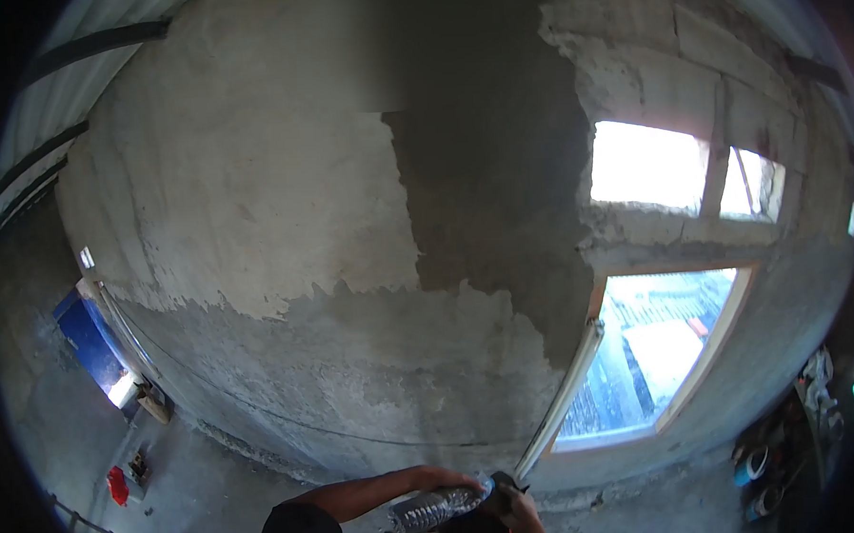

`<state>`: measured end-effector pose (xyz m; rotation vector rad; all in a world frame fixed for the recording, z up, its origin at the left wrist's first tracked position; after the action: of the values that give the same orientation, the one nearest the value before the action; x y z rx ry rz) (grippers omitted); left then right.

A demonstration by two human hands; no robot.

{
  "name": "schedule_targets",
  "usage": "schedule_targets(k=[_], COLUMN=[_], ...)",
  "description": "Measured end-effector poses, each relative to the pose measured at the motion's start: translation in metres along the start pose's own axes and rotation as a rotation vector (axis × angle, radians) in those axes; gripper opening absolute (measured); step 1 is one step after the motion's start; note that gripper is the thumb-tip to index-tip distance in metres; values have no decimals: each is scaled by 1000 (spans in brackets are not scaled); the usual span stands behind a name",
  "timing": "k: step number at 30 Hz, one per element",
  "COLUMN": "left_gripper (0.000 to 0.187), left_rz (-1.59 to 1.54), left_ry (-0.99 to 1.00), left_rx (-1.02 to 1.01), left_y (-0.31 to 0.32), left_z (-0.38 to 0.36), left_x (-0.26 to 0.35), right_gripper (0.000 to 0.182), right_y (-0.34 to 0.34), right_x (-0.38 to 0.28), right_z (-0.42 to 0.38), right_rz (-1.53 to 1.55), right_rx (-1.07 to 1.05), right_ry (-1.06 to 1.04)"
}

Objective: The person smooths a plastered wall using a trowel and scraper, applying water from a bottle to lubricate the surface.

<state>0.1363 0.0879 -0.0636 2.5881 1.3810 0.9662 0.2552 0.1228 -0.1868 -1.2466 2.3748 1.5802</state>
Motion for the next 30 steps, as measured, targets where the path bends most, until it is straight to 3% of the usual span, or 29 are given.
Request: schedule_targets(k=[3, 4, 7, 8, 10, 14, 16, 22, 24, 30], left_gripper=[52, 52, 49, 43, 42, 44, 43, 40, 38, 36], left_rz=[48, 59, 73, 19, -93, -133, -72, 298, 245, -37], left_ry=[119, 69, 399, 379, 477, 826, 956, 1108, 1115, 1115], left_rx=[82, 110, 219, 232, 225, 670, 702, 951, 963, 1077], left_y=[5, -2, -1, -20, -12, -46, -43, -10, -15, -39], left_z=[-18, -19, -46, -31, -53, -100, -128, -193, -196, -201], left_x=[17, 14, 49, 38, 50, 62, 73, 87, 72, 6], right_gripper=[30, 31, 32, 31, 30, 29, 29, 29, 30, 33], right_y=[27, 37, 69, 71, 61, 66, 65, 67, 67, 13], right_x=[-21, -29, -53, -62, -62, -85, -98, -150, -145, -139], right_z=[-15, -24, -46, -61, -57, -64, -68, -113, -128, -144], right_rz=[0, 6, 101, 64, 117, 104, 96, -1, -153, 22], right_rx=[-33, -25, -124, -18, -12, -55, -81, -3, 8, 74], right_ry=[-98, -116, -158, -141, -82, -156, -180, -299, -236, -287])
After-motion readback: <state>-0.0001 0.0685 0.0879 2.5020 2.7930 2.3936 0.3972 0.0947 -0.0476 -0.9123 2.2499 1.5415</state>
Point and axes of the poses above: each hand's wrist, its own z-axis towards the middle knuckle, its own y-axis out of the palm, x = y × z, the point moved 10 cm from there along z, towards the middle knuckle, and after that the axes turned 3 degrees about -x, right-handed, at the moved point
